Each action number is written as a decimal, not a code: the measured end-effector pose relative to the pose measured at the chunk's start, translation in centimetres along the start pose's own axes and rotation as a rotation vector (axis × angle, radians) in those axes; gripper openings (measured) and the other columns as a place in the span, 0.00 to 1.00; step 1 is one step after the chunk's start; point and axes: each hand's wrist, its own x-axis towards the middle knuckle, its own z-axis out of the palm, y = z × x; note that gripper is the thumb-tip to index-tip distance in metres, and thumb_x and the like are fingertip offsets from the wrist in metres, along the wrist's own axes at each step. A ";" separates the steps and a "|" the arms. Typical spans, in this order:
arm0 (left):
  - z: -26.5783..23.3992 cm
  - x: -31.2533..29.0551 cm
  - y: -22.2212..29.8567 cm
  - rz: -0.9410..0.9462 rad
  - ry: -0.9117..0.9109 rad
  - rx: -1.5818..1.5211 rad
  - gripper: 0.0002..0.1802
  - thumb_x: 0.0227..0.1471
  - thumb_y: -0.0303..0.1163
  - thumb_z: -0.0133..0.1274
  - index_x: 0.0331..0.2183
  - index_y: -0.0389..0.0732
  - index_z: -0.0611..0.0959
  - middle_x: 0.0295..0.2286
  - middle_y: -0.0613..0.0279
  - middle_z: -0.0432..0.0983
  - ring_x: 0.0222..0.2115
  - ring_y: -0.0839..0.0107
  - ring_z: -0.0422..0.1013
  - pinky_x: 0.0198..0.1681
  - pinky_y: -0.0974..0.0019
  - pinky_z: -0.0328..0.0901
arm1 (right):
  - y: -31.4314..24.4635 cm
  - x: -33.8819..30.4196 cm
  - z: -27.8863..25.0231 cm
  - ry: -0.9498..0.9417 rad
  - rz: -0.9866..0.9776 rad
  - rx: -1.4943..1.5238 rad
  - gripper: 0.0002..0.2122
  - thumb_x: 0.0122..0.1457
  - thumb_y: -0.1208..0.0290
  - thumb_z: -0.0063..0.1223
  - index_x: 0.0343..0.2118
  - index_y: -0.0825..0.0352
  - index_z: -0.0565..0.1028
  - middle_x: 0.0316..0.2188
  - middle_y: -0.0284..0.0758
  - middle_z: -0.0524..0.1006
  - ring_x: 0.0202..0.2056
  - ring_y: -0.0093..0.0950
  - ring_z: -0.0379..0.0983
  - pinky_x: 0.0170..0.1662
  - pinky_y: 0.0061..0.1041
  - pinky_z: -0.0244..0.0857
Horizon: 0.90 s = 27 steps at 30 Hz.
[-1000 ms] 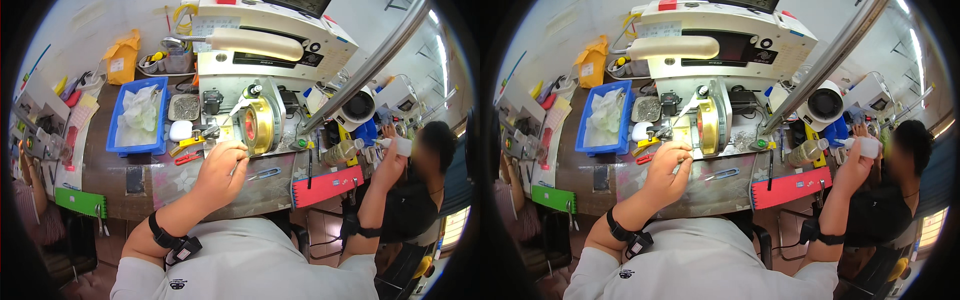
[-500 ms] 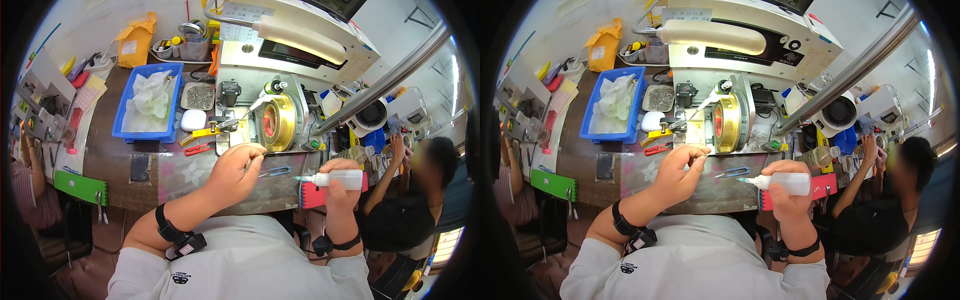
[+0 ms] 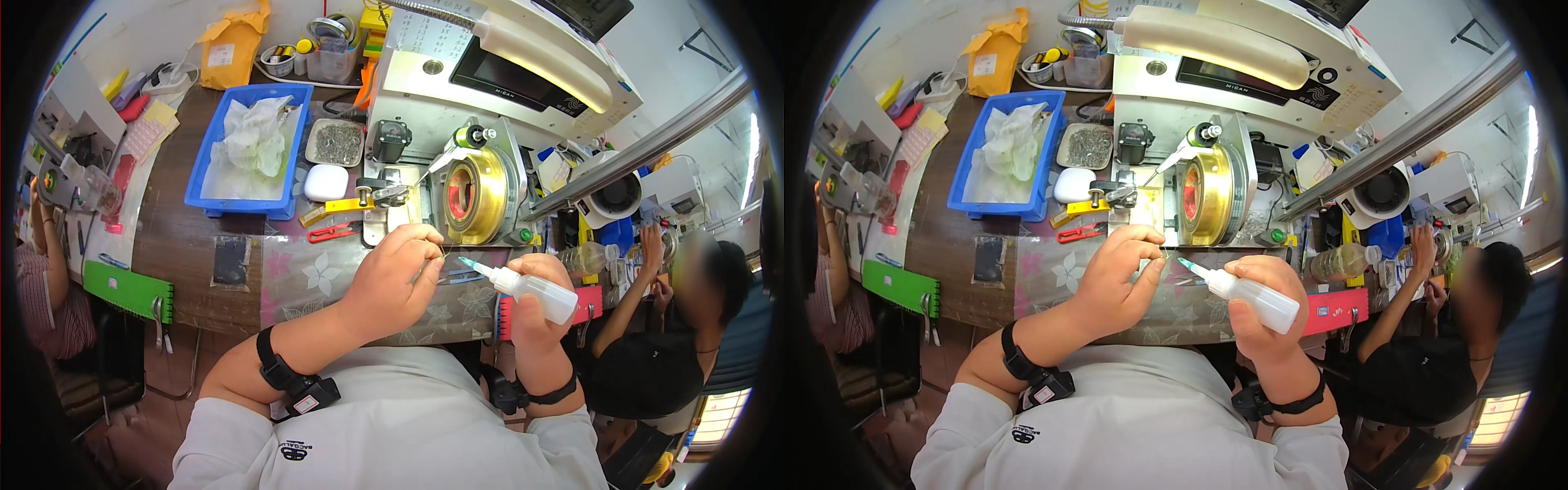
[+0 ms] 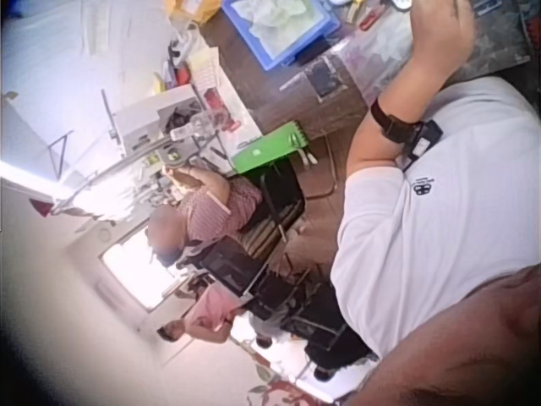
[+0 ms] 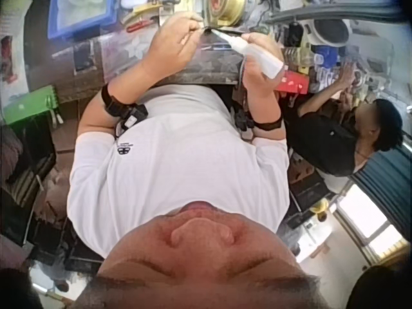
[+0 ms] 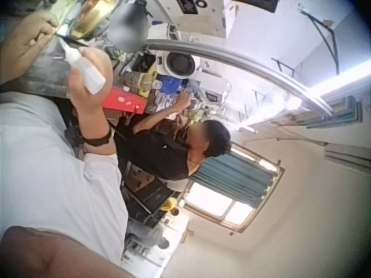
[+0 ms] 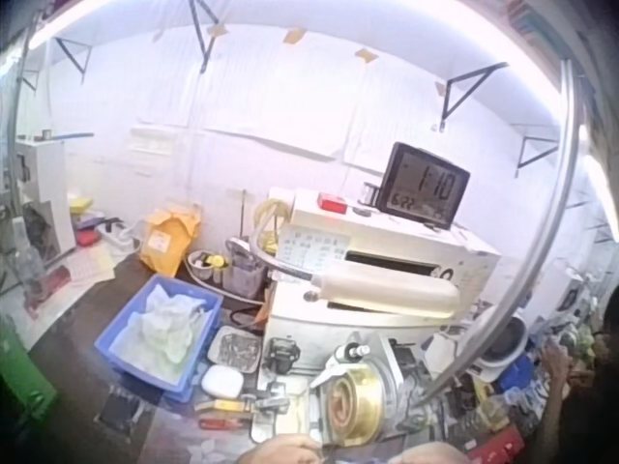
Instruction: Using a precision rotary machine and hand tools to process or finish small metal components.
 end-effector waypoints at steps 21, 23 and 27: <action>0.2 -0.1 0.0 -0.028 -0.012 -0.018 0.04 0.49 0.21 0.52 0.31 0.35 0.75 0.36 0.53 0.71 0.37 0.59 0.68 0.42 0.62 0.63 | 0.6 -1.0 0.5 0.081 0.078 0.125 0.16 0.58 0.63 0.51 0.39 0.74 0.73 0.33 0.45 0.78 0.33 0.35 0.75 0.39 0.30 0.69; 0.2 -0.1 0.0 -0.020 -0.011 -0.015 0.04 0.49 0.21 0.53 0.31 0.36 0.75 0.36 0.53 0.71 0.36 0.60 0.68 0.41 0.62 0.63 | 0.3 -1.1 0.3 0.099 0.085 0.145 0.16 0.58 0.62 0.51 0.39 0.74 0.73 0.34 0.45 0.78 0.33 0.35 0.75 0.38 0.30 0.69; 0.2 -0.1 0.0 -0.043 -0.027 0.003 0.04 0.50 0.21 0.52 0.31 0.36 0.75 0.36 0.54 0.70 0.35 0.63 0.67 0.38 0.65 0.63 | -0.2 -1.7 -0.6 0.113 0.069 0.129 0.18 0.59 0.60 0.51 0.40 0.74 0.72 0.34 0.45 0.77 0.33 0.35 0.74 0.39 0.30 0.68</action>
